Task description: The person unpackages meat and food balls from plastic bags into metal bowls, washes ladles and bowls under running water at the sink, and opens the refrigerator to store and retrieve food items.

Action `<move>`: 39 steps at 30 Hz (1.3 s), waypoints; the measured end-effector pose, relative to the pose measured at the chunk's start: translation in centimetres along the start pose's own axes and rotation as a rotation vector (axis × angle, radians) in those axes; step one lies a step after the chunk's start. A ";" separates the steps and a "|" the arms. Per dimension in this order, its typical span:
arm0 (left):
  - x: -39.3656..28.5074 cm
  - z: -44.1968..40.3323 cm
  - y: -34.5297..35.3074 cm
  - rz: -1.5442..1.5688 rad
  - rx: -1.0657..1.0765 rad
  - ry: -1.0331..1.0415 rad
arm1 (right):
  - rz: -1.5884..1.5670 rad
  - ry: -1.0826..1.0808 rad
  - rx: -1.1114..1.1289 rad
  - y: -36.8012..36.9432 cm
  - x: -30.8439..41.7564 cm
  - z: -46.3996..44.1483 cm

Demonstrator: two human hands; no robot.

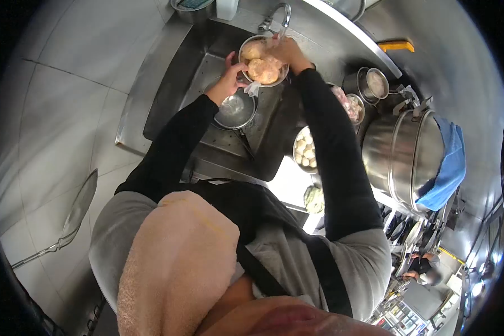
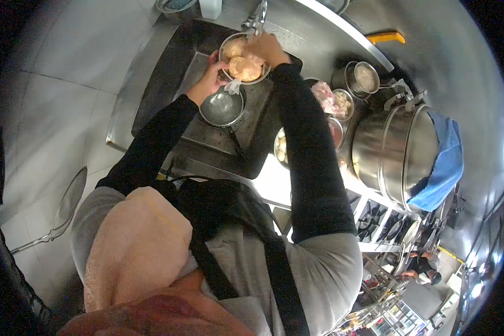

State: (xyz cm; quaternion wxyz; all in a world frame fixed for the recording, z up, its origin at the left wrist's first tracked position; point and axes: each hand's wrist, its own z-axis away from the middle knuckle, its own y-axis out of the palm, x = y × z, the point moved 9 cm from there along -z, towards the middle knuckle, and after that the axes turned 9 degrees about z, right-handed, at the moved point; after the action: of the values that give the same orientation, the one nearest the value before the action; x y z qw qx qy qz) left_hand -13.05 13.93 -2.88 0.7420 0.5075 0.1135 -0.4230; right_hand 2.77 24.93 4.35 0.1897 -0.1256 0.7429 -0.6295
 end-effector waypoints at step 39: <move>4.9 -1.8 2.8 0.220 0.036 -0.150 | -1.214 0.539 0.350 -5.2 0.3 4.0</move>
State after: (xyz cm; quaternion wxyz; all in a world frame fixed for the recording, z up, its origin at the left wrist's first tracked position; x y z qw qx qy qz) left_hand -7.46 13.33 -4.77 0.7813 0.4970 -0.0060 -0.3776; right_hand 4.00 20.31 8.87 -0.3706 -0.3261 0.4495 -0.7445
